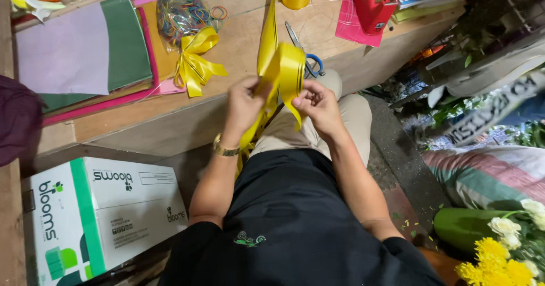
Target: The person ties a yellow ribbon bow by hand, using shears to cut the ribbon and then repeatedly folding and layering the loops to form the bow shape.
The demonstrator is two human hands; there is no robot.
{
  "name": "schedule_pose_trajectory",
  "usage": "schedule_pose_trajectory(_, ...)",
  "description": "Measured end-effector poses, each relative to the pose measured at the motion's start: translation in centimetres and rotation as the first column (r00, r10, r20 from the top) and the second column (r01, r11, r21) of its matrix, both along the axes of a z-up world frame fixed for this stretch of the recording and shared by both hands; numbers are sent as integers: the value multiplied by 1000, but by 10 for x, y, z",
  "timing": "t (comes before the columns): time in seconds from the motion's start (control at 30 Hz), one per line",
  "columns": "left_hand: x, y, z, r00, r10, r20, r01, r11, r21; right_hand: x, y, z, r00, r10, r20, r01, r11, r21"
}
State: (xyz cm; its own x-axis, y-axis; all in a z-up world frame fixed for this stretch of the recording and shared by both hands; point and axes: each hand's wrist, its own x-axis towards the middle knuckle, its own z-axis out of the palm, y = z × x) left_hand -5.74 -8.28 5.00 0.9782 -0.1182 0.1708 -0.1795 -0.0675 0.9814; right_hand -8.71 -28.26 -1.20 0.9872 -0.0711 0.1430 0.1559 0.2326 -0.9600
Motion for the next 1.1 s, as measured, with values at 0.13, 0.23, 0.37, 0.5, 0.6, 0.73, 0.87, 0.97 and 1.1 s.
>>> schedule_pose_trajectory(0.13,14,-11,-23,984,-148,-98,137,984,-115,4,2,-4,995,-65,-77,66,998,11)
schedule_pose_trajectory(0.23,0,-9,-1,983,-166,-74,172,982,83,5,7,-2,982,-115,-150,120,993,19)
schedule_pose_trajectory(0.37,-3,-1,1,955,-275,-108,291,937,191,5,5,-1,970,-183,-160,190,981,30)
schedule_pose_trajectory(0.5,-3,2,-10,952,-296,-72,303,944,132,6,3,-6,966,-203,-161,204,979,-10)
schedule_pose_trajectory(0.6,-9,-7,0,971,-230,-60,234,970,65,12,-1,-17,973,-186,-133,190,982,14)
schedule_pose_trajectory(0.73,3,-5,-10,996,-87,-9,87,994,72,-2,-1,4,985,-52,-166,49,999,-17)
schedule_pose_trajectory(0.87,8,4,-5,998,-44,40,42,998,51,-6,-7,7,960,165,-227,-177,984,-30)
schedule_pose_trajectory(0.97,12,3,-21,997,-78,18,77,995,70,0,-2,8,963,176,-205,-187,982,-38)
schedule_pose_trajectory(1.1,15,-9,-40,991,-133,-27,133,991,-3,18,-1,-40,985,-52,-164,40,997,-73)
